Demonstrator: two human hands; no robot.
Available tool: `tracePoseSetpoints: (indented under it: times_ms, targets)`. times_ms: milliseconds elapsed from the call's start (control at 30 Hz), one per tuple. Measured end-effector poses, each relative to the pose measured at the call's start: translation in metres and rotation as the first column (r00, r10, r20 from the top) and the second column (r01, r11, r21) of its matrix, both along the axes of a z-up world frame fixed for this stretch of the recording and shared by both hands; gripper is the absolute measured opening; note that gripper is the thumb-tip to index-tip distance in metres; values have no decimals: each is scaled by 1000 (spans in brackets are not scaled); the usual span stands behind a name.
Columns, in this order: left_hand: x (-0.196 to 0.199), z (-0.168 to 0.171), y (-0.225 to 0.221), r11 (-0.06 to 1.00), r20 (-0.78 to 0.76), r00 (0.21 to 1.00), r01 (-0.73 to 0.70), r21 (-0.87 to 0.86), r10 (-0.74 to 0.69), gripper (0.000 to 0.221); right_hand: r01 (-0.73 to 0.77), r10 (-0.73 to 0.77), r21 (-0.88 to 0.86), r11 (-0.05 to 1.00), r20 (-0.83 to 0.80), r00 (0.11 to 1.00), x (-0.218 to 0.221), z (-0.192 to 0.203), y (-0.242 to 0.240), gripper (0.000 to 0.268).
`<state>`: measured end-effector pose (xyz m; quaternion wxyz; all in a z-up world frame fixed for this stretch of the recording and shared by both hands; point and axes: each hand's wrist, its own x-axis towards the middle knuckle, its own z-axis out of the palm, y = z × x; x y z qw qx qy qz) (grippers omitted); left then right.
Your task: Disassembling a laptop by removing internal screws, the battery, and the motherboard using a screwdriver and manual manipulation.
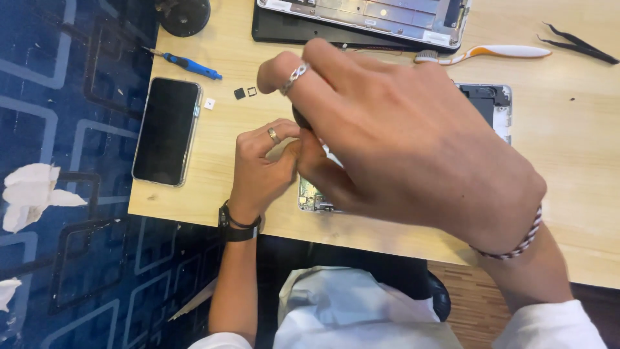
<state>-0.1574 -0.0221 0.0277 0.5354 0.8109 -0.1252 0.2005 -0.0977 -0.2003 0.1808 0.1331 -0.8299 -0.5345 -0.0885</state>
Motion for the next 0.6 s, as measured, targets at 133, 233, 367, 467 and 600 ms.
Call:
tracePoseSetpoints:
  times_ms: [133,233,367,467,600]
  targets:
    - [1,-9,1,994,61,998,-30,104,24,14,177,-142,-88,980,313,939,-8,-11,-4,56]
    - [4,-10,-4,1000,23,1000,6,5,-7,16,239,-205,-46,970,378,903,-8,-17,-6,59]
    - [5,-14,-4,987,113,989,-104,121,90,25,233,-201,-21,972,438,877,-5,-18,0,42]
    - [3,-5,-1,992,166,983,-95,80,80,31,100,-99,4,995,127,987,1,-9,8,25]
    - [0,-5,3,998,60,998,-36,54,33,22,-82,81,82,993,19,997,2,-4,7,19]
